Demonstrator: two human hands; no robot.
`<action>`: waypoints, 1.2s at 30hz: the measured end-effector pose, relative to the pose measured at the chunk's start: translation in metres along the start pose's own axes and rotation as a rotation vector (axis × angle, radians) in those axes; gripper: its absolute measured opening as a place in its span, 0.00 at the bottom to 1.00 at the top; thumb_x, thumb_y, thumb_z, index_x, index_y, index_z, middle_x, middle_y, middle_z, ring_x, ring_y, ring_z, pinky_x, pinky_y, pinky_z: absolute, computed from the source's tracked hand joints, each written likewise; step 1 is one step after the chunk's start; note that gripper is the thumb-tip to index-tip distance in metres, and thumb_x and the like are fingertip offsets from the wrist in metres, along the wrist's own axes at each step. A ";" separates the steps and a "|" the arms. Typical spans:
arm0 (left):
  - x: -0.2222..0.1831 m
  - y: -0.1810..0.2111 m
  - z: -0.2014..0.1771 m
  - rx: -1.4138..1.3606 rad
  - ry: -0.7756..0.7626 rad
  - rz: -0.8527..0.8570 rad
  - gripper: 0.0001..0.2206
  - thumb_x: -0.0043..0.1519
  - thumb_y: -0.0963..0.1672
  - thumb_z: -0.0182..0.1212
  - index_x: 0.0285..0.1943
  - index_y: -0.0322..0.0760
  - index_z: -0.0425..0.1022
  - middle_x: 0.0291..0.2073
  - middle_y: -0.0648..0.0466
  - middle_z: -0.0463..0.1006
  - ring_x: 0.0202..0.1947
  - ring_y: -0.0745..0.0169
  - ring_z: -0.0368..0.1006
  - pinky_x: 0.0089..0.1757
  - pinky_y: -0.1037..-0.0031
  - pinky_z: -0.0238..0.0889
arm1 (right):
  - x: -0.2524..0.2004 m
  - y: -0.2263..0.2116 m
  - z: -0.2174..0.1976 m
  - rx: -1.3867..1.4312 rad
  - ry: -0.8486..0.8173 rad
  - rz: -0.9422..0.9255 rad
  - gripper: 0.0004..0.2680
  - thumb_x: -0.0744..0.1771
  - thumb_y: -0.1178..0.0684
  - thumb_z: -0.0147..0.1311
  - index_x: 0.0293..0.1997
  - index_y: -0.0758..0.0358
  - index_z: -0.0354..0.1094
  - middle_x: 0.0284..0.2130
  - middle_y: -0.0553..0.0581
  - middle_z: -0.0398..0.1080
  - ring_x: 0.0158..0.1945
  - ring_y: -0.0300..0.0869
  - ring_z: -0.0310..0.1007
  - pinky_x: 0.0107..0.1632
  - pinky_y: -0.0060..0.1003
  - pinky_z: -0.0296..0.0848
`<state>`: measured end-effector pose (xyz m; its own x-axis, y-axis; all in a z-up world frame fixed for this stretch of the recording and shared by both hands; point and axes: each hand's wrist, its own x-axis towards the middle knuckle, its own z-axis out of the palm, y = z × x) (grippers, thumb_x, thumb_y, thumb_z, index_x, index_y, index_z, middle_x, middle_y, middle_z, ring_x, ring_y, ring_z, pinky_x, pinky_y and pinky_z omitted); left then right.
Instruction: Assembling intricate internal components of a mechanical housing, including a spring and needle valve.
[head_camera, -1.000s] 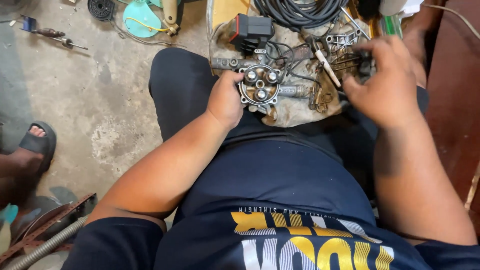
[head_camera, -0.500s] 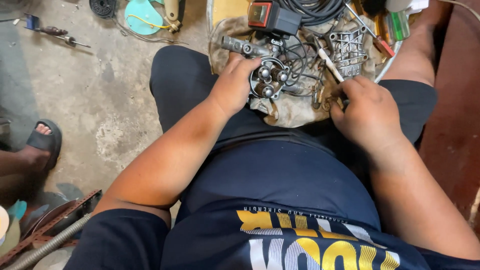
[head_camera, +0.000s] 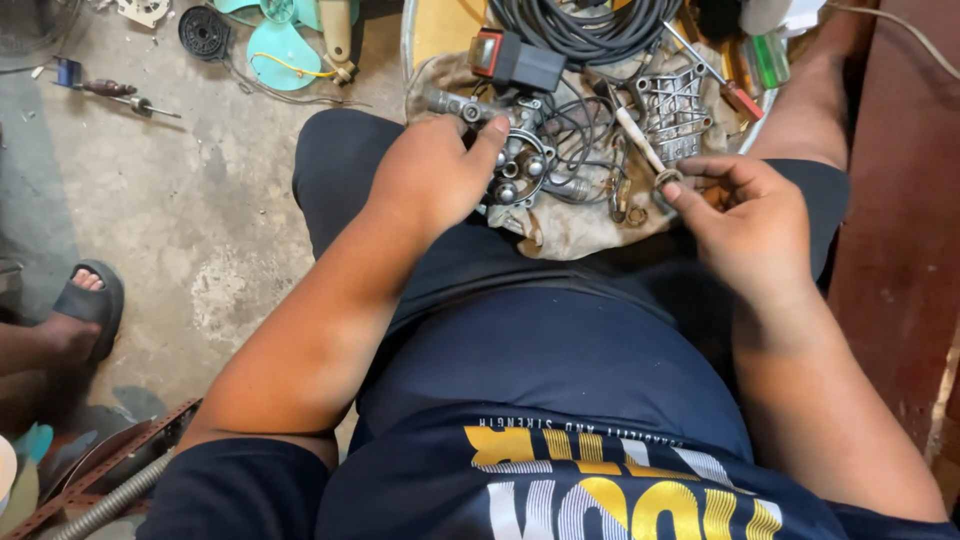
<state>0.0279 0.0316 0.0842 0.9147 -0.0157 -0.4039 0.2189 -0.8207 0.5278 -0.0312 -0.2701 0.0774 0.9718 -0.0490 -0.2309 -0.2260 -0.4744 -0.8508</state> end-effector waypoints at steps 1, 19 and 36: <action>0.001 -0.003 0.003 0.000 0.001 0.003 0.29 0.68 0.58 0.49 0.31 0.29 0.79 0.27 0.42 0.81 0.29 0.39 0.75 0.38 0.58 0.69 | 0.002 0.004 -0.002 0.000 0.003 -0.001 0.07 0.70 0.61 0.62 0.53 0.67 0.73 0.33 0.50 0.70 0.28 0.31 0.58 0.31 0.22 0.58; -0.071 0.061 -0.016 -0.057 0.386 0.998 0.17 0.65 0.48 0.67 0.58 0.35 0.75 0.45 0.49 0.75 0.45 0.52 0.69 0.50 0.62 0.61 | -0.008 -0.026 -0.017 1.165 -0.481 0.154 0.06 0.69 0.62 0.56 0.50 0.71 0.71 0.42 0.70 0.75 0.29 0.44 0.70 0.37 0.32 0.69; -0.054 0.038 0.038 -0.677 0.337 0.574 0.13 0.61 0.41 0.69 0.54 0.32 0.80 0.46 0.48 0.84 0.39 0.61 0.80 0.42 0.77 0.72 | 0.032 -0.004 0.002 -0.499 0.016 -0.500 0.09 0.66 0.63 0.65 0.50 0.72 0.76 0.40 0.65 0.72 0.37 0.50 0.71 0.41 0.40 0.71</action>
<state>-0.0263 -0.0211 0.0976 0.9706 -0.0611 0.2326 -0.2405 -0.2317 0.9426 0.0005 -0.2678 0.0727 0.9526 0.2690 0.1419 0.3025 -0.7893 -0.5344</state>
